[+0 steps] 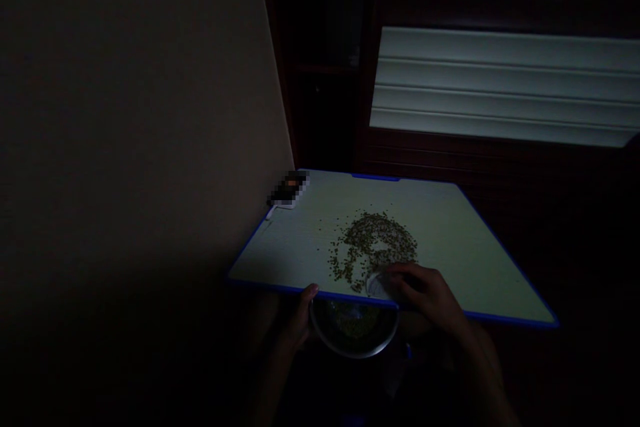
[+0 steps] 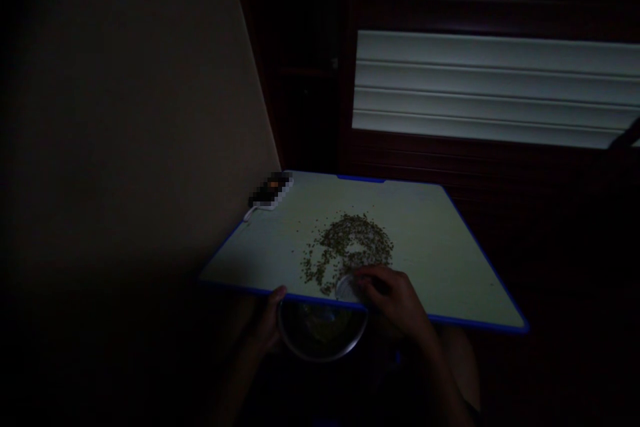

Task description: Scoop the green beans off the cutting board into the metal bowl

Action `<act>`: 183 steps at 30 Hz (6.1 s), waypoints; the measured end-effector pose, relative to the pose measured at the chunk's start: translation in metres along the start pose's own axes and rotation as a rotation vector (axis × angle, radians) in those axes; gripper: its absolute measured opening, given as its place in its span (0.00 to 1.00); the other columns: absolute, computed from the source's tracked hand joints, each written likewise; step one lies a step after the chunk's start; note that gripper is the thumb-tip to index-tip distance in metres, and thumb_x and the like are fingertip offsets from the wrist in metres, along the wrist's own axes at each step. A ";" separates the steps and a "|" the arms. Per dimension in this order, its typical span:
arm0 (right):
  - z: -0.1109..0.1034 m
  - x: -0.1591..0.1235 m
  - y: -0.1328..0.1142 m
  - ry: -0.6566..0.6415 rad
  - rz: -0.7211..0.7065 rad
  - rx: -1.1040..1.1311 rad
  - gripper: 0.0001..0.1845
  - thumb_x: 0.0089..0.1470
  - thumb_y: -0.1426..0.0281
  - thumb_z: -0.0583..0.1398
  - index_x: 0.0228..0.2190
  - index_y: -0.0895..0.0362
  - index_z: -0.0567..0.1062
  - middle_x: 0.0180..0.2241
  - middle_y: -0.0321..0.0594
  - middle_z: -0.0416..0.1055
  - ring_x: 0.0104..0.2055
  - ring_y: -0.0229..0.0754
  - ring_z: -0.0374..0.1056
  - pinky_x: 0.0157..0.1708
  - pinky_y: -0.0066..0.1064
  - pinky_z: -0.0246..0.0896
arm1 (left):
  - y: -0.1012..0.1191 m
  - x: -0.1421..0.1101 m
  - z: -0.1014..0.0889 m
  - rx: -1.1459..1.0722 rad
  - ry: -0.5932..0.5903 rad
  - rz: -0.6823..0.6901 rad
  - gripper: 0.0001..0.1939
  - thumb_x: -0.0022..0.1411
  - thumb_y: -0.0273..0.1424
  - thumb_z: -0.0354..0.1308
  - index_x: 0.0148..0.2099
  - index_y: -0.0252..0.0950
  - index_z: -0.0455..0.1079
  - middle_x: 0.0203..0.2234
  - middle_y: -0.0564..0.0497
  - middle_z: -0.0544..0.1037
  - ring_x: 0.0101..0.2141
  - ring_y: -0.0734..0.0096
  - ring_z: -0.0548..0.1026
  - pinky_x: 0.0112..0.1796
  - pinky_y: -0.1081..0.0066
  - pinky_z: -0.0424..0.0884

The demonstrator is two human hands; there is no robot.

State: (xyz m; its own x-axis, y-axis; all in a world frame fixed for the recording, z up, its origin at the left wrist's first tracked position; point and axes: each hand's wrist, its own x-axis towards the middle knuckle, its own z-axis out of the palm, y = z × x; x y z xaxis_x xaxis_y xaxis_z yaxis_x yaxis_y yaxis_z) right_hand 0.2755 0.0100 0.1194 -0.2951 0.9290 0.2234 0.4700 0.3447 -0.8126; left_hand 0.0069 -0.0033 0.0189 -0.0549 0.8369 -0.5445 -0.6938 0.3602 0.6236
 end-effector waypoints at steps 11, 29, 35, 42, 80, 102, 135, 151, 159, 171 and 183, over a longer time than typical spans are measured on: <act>0.000 0.000 -0.003 -0.019 -0.001 -0.004 0.14 0.56 0.62 0.60 0.42 0.51 0.78 0.42 0.40 0.78 0.44 0.47 0.73 0.44 0.38 0.67 | 0.000 0.001 -0.001 -0.003 -0.005 -0.012 0.29 0.57 0.34 0.59 0.60 0.31 0.63 0.46 0.39 0.78 0.48 0.53 0.75 0.51 0.57 0.68; 0.002 0.000 -0.004 -0.001 -0.069 -0.054 0.16 0.62 0.64 0.54 0.50 0.47 0.74 0.49 0.39 0.74 0.50 0.46 0.70 0.50 0.43 0.64 | 0.001 0.000 0.000 0.018 0.001 -0.067 0.31 0.58 0.36 0.58 0.61 0.28 0.61 0.44 0.37 0.79 0.47 0.52 0.75 0.48 0.56 0.70; 0.001 0.000 -0.003 -0.011 -0.059 -0.040 0.15 0.61 0.64 0.55 0.48 0.48 0.75 0.47 0.39 0.76 0.48 0.46 0.71 0.48 0.42 0.65 | -0.001 0.002 -0.003 0.013 -0.023 -0.062 0.32 0.57 0.37 0.59 0.61 0.29 0.61 0.44 0.38 0.79 0.46 0.52 0.76 0.48 0.56 0.70; -0.002 -0.001 0.003 0.009 -0.042 0.002 0.14 0.60 0.65 0.56 0.46 0.50 0.76 0.45 0.39 0.77 0.46 0.46 0.71 0.46 0.39 0.66 | 0.003 -0.003 0.004 -0.002 0.001 -0.025 0.27 0.59 0.34 0.57 0.60 0.31 0.64 0.44 0.39 0.79 0.47 0.52 0.75 0.50 0.55 0.69; -0.001 -0.002 -0.001 0.007 -0.088 -0.039 0.15 0.61 0.65 0.55 0.46 0.50 0.76 0.45 0.41 0.76 0.46 0.46 0.71 0.46 0.38 0.65 | 0.002 -0.003 0.002 0.045 0.009 -0.059 0.30 0.57 0.37 0.58 0.60 0.30 0.63 0.45 0.38 0.78 0.47 0.51 0.75 0.49 0.55 0.69; -0.002 -0.002 -0.003 -0.017 -0.107 -0.037 0.14 0.60 0.64 0.55 0.45 0.50 0.77 0.43 0.41 0.77 0.45 0.46 0.72 0.44 0.39 0.67 | -0.003 0.006 -0.005 -0.004 -0.004 0.034 0.31 0.58 0.33 0.59 0.62 0.31 0.60 0.47 0.41 0.78 0.50 0.58 0.74 0.52 0.61 0.67; 0.000 0.000 -0.003 0.014 -0.048 -0.072 0.15 0.60 0.63 0.56 0.46 0.50 0.77 0.45 0.41 0.77 0.46 0.47 0.72 0.46 0.39 0.67 | -0.001 0.001 0.000 -0.010 -0.032 0.008 0.29 0.60 0.32 0.56 0.61 0.27 0.60 0.46 0.38 0.78 0.48 0.53 0.75 0.51 0.56 0.67; 0.005 0.001 0.008 0.067 -0.095 -0.131 0.19 0.60 0.68 0.55 0.52 0.47 0.71 0.52 0.38 0.73 0.52 0.46 0.68 0.52 0.45 0.63 | -0.006 0.006 -0.004 -0.027 -0.024 0.014 0.31 0.57 0.33 0.59 0.62 0.31 0.61 0.48 0.39 0.77 0.49 0.54 0.74 0.51 0.56 0.68; 0.000 0.000 -0.002 0.002 -0.066 -0.061 0.16 0.61 0.65 0.55 0.49 0.48 0.74 0.48 0.39 0.75 0.49 0.46 0.70 0.48 0.42 0.65 | -0.004 0.004 -0.002 -0.025 -0.057 -0.013 0.30 0.58 0.34 0.58 0.61 0.29 0.62 0.47 0.38 0.77 0.48 0.52 0.74 0.50 0.55 0.69; -0.001 -0.001 0.001 0.036 -0.029 -0.039 0.16 0.59 0.66 0.55 0.47 0.51 0.76 0.46 0.41 0.76 0.47 0.47 0.71 0.47 0.40 0.65 | -0.005 0.006 -0.005 0.005 -0.028 -0.028 0.30 0.57 0.35 0.59 0.60 0.31 0.63 0.47 0.39 0.77 0.49 0.52 0.74 0.49 0.56 0.70; 0.001 0.001 0.009 0.103 -0.027 -0.074 0.17 0.59 0.66 0.55 0.48 0.50 0.75 0.49 0.39 0.75 0.50 0.47 0.70 0.50 0.42 0.64 | -0.005 0.009 -0.006 -0.012 -0.005 0.025 0.29 0.57 0.32 0.59 0.60 0.32 0.63 0.47 0.41 0.78 0.50 0.55 0.74 0.52 0.57 0.67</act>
State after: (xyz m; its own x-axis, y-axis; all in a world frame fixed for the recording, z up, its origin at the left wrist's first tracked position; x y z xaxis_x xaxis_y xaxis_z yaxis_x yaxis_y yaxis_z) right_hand 0.2783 0.0136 0.1118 -0.2234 0.9270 0.3014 0.5243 0.3749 -0.7646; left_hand 0.0057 -0.0002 0.0075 -0.0693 0.8477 -0.5260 -0.7009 0.3338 0.6303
